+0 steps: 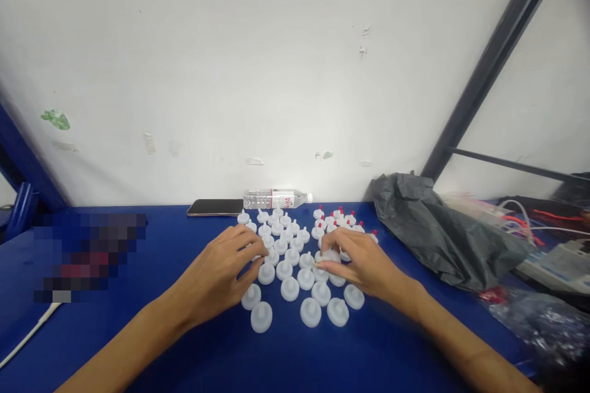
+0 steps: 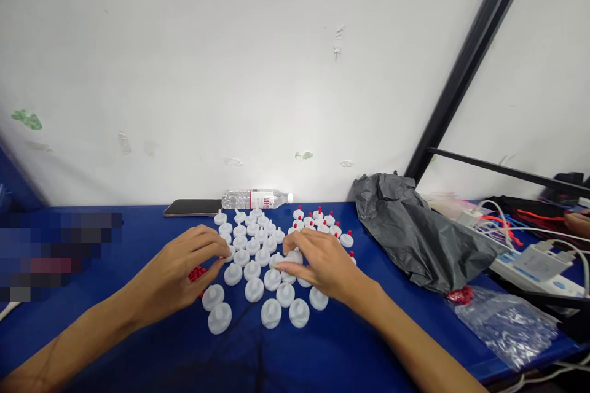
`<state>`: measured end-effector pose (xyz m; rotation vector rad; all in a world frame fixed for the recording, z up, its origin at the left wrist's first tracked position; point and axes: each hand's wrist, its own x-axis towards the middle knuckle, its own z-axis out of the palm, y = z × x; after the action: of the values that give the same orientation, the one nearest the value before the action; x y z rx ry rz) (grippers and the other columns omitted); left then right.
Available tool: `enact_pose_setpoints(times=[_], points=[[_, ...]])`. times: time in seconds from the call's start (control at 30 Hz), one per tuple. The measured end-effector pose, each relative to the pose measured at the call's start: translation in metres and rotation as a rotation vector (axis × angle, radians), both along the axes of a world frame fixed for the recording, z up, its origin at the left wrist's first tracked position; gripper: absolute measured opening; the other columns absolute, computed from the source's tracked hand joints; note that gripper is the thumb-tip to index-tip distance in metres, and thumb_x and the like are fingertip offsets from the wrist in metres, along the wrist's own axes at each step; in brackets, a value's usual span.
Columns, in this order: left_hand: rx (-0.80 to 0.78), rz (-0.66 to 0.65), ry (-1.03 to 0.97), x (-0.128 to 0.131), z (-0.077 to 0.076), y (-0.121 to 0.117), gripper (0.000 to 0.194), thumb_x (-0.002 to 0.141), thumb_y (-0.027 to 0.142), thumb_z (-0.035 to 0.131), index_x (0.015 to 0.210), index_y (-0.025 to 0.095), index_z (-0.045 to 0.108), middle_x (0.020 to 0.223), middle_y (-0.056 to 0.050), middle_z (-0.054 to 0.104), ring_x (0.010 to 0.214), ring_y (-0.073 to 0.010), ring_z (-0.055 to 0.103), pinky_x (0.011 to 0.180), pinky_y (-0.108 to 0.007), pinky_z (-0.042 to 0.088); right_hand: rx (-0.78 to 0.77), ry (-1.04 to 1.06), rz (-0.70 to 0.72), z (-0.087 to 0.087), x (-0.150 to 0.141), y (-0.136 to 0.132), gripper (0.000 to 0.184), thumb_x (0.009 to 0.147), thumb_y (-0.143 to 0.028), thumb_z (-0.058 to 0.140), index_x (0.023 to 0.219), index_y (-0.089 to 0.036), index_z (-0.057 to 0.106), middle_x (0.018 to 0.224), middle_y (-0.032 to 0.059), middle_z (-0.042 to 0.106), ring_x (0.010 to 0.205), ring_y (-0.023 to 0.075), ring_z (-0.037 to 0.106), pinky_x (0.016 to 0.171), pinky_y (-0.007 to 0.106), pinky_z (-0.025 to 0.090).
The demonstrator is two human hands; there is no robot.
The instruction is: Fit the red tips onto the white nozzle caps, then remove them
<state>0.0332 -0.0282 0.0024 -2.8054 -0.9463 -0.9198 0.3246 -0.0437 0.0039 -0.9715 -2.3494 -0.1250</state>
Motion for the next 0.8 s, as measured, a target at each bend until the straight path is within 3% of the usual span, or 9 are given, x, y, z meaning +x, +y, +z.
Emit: enact_pose_setpoints(times=[0.2, 0.57, 0.8], points=[[0.068, -0.139, -0.056, 0.013, -0.007, -0.011, 0.030, 0.091, 0.009, 0.051, 0.114, 0.025, 0.062, 0.101, -0.005, 0.069, 0.094, -0.0197, 0.061, 0.083, -0.038, 0.053, 0.067, 0.072, 0.122, -0.008, -0.014, -0.006, 0.036, 0.092, -0.054, 0.057, 0.084, -0.020, 0.049, 0.074, -0.0002, 0.062, 0.062, 0.0114, 0.054, 0.057, 0.023, 0.039], [0.077, -0.336, -0.195, 0.033, -0.014, -0.027, 0.032, 0.090, 0.007, 0.053, 0.116, 0.025, 0.059, 0.099, -0.003, 0.075, 0.093, -0.0180, 0.069, 0.080, -0.034, 0.057, 0.053, 0.019, 0.180, -0.010, -0.023, -0.010, 0.042, 0.091, -0.061, 0.052, 0.083, -0.020, 0.053, 0.070, -0.0006, 0.062, 0.059, 0.0122, 0.052, 0.055, 0.025, 0.036], [0.094, -0.343, -0.169, 0.035, -0.017, -0.029, 0.026, 0.091, 0.007, 0.051, 0.110, 0.023, 0.059, 0.097, -0.003, 0.076, 0.089, -0.0179, 0.069, 0.076, -0.035, 0.056, 0.086, 0.027, 0.216, -0.011, -0.026, -0.011, 0.041, 0.092, -0.059, 0.052, 0.081, -0.020, 0.054, 0.067, -0.0019, 0.061, 0.057, 0.0111, 0.054, 0.054, 0.025, 0.036]])
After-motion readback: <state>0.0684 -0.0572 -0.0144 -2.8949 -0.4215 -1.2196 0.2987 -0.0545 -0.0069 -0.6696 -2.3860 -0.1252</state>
